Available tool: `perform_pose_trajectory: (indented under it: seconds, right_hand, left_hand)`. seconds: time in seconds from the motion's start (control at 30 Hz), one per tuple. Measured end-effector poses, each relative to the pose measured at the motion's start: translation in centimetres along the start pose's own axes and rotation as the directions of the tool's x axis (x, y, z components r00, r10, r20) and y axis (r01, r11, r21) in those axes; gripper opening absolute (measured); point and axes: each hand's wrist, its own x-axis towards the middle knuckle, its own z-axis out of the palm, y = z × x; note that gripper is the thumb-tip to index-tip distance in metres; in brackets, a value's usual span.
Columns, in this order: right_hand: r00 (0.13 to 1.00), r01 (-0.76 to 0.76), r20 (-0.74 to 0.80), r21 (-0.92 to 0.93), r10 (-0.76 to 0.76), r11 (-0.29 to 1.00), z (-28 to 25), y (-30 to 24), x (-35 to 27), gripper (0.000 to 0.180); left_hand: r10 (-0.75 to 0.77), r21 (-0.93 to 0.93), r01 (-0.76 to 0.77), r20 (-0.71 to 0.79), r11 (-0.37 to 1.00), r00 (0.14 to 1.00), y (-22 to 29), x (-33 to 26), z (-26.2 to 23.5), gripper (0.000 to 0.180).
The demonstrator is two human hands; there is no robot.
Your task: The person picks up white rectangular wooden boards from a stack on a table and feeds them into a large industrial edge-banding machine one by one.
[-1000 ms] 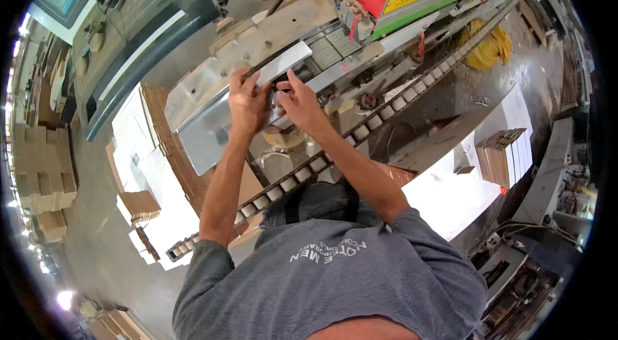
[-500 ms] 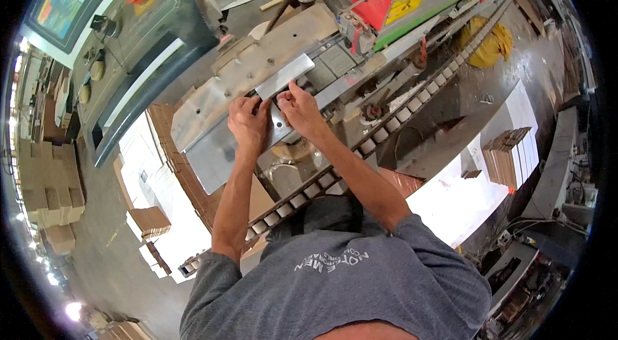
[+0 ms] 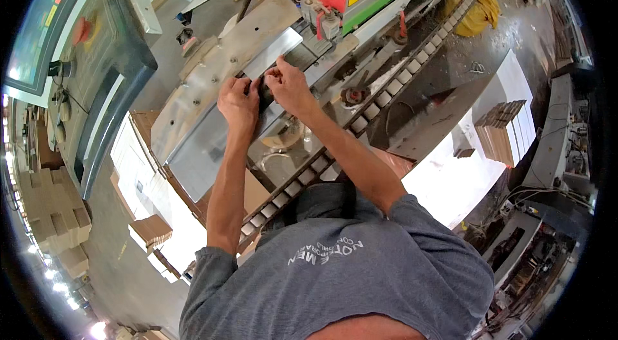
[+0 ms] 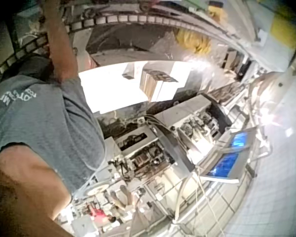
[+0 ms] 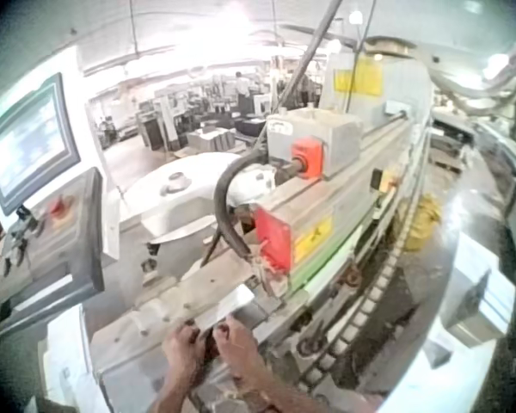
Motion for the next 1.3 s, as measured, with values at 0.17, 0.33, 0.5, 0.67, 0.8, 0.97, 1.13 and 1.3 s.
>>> perform_pose_trajectory:
  seconds: [0.17, 0.33, 0.5, 0.67, 0.8, 0.97, 1.13, 1.3]
  right_hand:
    - [0.996, 0.067, -0.049, -0.099, -0.073, 0.993, -2.2, 0.4, 1.5, 0.024]
    - [0.990, 0.047, -0.126, -0.087, -0.058, 0.995, -4.3, 0.1, 2.5, 0.059]
    - [0.952, 0.278, -0.079, -0.170, -0.294, 0.945, -6.6, -1.5, -1.4, 0.065]
    - [0.993, 0.121, -0.001, -0.076, -0.122, 0.990, -9.5, -4.6, -9.3, 0.063]
    - [0.989, 0.072, -0.114, -0.220, -0.099, 0.973, -14.9, -4.8, -15.3, 0.057]
    - [0.910, -0.132, -0.375, -0.668, -0.177, 0.732, -27.6, -2.0, -23.0, 0.056]
    - [0.848, -0.443, -0.499, -0.852, -0.179, 0.280, -40.1, -2.5, -31.9, 0.065]
    - [0.826, -0.562, -0.560, -0.816, 0.056, 0.135, -44.2, 0.3, -37.0, 0.068]
  left_hand:
    - [0.016, -0.024, -0.015, 0.008, 1.000, 1.000, 1.5, 1.1, 2.2, 0.014]
    - [0.074, 0.011, -0.074, 0.026, 0.997, 0.997, 3.5, 3.1, 5.3, 0.014]
    - [0.105, -0.074, -0.100, 0.068, 0.992, 0.992, 5.8, 5.1, 8.1, 0.016]
    - [0.218, -0.086, -0.213, 0.057, 0.973, 0.974, 6.8, 7.2, 10.8, 0.016]
    - [0.185, -0.360, -0.099, 0.213, 0.928, 0.959, 6.7, 7.0, 8.7, 0.022]
    - [0.103, -0.264, -0.074, 0.098, 0.962, 0.990, 2.9, 2.1, 1.4, 0.013]
    - [0.057, -0.413, 0.002, 0.132, 0.911, 0.990, 5.2, -1.8, -0.9, 0.010]
    - [0.183, -0.457, -0.093, 0.156, 0.885, 0.971, 8.7, -3.6, 0.2, 0.013]
